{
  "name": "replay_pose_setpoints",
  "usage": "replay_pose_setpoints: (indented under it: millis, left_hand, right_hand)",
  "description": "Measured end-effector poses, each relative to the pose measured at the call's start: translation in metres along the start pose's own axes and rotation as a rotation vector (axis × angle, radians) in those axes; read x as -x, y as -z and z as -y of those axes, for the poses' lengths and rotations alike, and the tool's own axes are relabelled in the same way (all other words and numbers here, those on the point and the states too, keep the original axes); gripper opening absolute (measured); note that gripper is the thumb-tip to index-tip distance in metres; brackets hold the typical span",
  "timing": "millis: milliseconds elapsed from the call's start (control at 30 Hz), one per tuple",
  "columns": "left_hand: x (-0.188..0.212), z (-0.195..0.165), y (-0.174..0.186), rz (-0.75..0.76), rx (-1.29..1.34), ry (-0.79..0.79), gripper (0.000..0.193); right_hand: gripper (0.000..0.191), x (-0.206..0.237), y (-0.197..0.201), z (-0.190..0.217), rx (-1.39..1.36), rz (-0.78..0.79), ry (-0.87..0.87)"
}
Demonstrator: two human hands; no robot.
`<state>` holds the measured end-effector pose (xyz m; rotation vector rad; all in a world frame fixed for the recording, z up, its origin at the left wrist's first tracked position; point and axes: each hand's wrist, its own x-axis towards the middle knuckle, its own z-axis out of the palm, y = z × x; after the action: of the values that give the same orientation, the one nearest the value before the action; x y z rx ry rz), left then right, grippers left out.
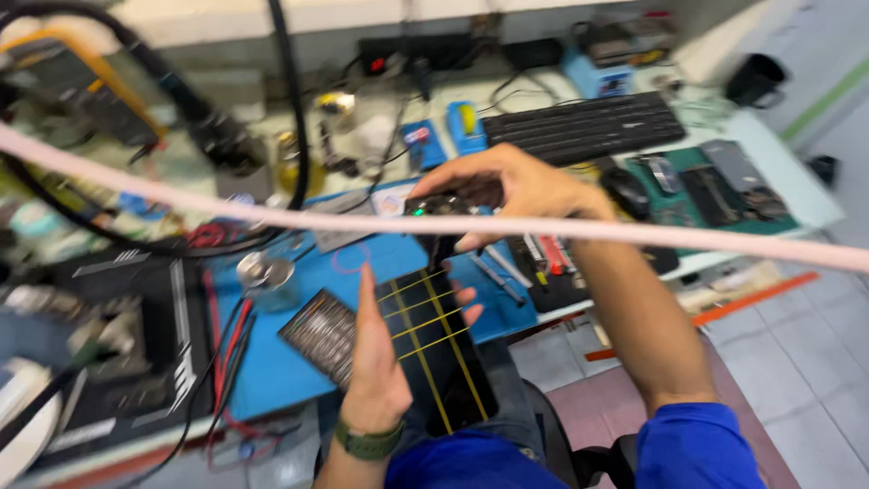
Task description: The person reassembles a smartphone by aligning the screen to the chassis and securing it with rubber bands. They then use a handheld UV curing lamp to apply light to the device's surface, likely to cure adhesive.
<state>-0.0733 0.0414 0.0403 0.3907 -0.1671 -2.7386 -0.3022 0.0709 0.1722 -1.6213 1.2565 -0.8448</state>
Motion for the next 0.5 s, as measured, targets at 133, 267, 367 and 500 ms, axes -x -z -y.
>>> replay_pose_setpoints:
  millis: [133,267,367,500]
  left_hand:
    - [0.026,0.003,0.001,0.178,0.077,-0.043,0.092]
    - [0.041,0.004,0.006,0.261,0.075,-0.130,0.092]
    - [0.050,0.000,0.011,0.270,0.068,-0.191,0.089]
    - [0.061,-0.002,0.018,0.211,0.022,-0.264,0.082]
  right_hand:
    - [0.073,-0.042,-0.013,0.016,0.140,0.185,0.086]
    - [0.075,-0.083,-0.032,0.029,0.116,0.422,0.166]
    - [0.073,-0.110,-0.053,0.038,0.065,0.577,0.231]
    - [0.075,-0.132,-0.076,0.044,0.088,0.629,0.271]
